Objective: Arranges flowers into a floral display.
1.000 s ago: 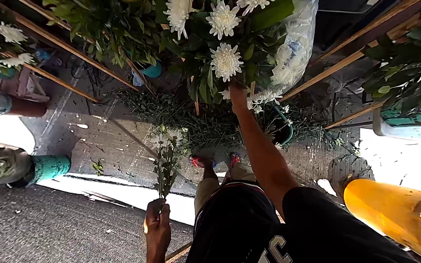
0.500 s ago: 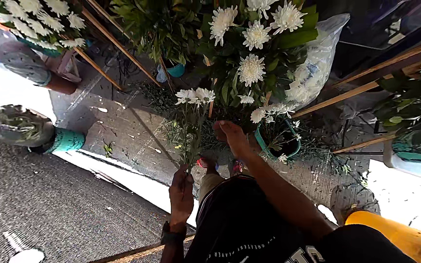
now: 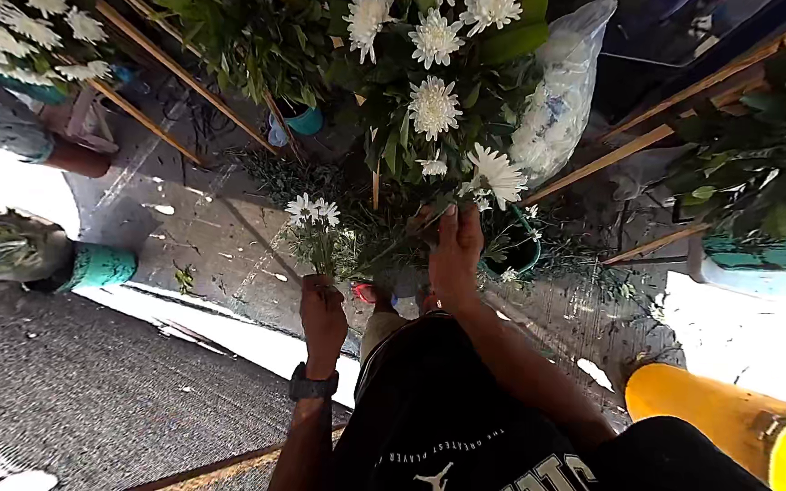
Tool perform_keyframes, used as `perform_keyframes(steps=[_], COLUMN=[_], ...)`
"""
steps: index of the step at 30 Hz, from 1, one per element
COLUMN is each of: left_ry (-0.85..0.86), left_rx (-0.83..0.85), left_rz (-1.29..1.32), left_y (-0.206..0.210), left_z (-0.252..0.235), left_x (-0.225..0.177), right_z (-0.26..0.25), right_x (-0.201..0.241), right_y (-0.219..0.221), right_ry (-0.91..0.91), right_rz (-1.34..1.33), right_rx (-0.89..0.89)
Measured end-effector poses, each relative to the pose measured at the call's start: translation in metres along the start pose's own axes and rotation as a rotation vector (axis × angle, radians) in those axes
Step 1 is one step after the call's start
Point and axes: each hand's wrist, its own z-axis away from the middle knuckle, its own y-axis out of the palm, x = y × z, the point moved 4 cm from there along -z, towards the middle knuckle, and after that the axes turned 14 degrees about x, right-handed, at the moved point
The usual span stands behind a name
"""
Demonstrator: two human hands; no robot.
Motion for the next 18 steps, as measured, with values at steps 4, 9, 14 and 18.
perform_keyframes(steps=[4,9,14,18], left_ry=[0.204,0.280,0.243,0.223], left_rx=[0.197,0.272,0.343,0.284], left_rz=[0.173,0.470,0.464,0.396], left_y=[0.023,0.047,0.045,0.031], left_z=[-0.004,0.001,0.014,0.016], left_x=[-0.027,-0.049,-0.035,-0.021], right_z=[0.007,0.016,0.006,-0.002], right_x=[0.000,-0.017,-0.016,-0.023], right_y=[0.008,0.017,-0.001,-0.029], right_ry=[0.144,0.304,0.310,0.322], right_rz=[-0.214,-0.314,-0.273,-0.199], right_rx=[0.029,0.101,-0.026,-0.059])
